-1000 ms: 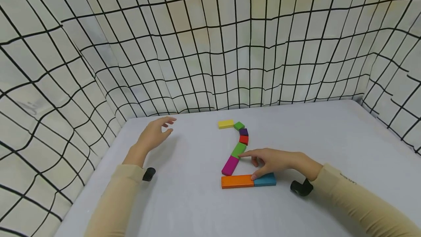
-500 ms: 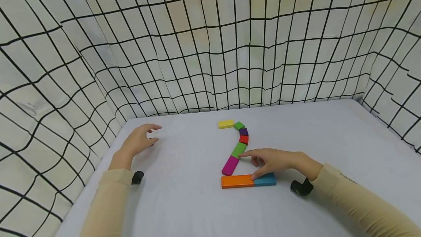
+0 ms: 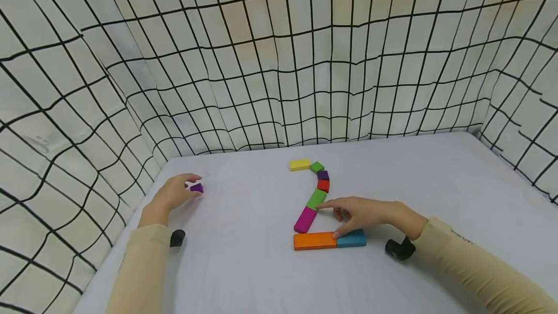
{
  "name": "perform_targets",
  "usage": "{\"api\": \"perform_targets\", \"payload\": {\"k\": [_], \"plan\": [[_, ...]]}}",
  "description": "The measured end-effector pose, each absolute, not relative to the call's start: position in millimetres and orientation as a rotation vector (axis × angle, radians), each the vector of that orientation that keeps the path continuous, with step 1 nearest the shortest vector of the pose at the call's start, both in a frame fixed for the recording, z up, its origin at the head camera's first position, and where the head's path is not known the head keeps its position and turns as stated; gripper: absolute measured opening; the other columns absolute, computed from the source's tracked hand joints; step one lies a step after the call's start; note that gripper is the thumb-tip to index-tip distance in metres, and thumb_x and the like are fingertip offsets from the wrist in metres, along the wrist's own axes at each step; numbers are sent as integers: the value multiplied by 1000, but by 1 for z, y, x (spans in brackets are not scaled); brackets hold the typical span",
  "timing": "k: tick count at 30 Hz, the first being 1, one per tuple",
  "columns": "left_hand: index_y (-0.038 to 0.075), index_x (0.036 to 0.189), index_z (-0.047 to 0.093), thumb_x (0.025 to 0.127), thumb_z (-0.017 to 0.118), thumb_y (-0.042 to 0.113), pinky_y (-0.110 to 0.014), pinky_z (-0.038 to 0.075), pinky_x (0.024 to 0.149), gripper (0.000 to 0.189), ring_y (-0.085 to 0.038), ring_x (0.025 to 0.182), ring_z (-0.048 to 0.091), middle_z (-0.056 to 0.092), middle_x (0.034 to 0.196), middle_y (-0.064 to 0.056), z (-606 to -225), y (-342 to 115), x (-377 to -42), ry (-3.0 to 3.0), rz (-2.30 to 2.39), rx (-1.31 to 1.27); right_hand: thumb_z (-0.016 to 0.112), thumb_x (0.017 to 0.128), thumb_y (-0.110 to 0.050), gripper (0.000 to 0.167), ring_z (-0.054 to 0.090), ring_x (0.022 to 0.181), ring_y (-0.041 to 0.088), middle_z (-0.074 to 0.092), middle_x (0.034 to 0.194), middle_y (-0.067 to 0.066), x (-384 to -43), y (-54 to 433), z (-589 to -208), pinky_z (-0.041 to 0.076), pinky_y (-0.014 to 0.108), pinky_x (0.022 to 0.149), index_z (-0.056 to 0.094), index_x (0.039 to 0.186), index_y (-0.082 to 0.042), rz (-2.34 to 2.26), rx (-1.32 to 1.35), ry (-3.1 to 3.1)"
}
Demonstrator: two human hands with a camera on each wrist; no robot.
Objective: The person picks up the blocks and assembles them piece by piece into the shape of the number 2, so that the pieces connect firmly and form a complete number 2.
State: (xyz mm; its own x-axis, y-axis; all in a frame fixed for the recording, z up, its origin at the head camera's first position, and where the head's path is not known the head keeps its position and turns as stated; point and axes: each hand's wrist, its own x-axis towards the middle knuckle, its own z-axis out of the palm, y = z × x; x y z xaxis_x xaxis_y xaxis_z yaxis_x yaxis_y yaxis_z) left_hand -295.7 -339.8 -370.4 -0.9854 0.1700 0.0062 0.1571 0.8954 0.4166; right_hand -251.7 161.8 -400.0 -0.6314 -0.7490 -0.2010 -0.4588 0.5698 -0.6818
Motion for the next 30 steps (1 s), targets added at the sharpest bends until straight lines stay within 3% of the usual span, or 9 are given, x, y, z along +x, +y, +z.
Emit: {"api": "perform_targets", "payload": {"k": [6, 15, 30], "plan": [[-1, 136, 59, 94, 74, 22, -64, 43, 96, 51, -48, 121, 52, 57, 135, -28, -373, -343, -294, 2986, 613, 130, 80, 91, -31, 71, 52, 93, 17, 54, 94, -3, -249, 161, -399, 45, 27, 75, 49, 152, -14, -822, -965, 2328], [-4, 132, 60, 93, 70, 10, -64, 44, 95, 43, -48, 116, 56, 57, 133, -30, -376, -348, -294, 2995, 614, 108, 81, 90, -32, 72, 52, 93, 17, 54, 94, -3, -251, 162, -400, 45, 28, 74, 48, 152, -15, -814, -958, 2336], [-2, 129, 63, 92, 73, 13, -62, 44, 89, 41, -44, 112, 57, 60, 129, -27, -376, -346, -299, 2975, 643, 40, 81, 90, -32, 73, 52, 93, 16, 54, 94, -4, -252, 162, -401, 45, 27, 74, 48, 153, -14, -813, -970, 2338]]}}
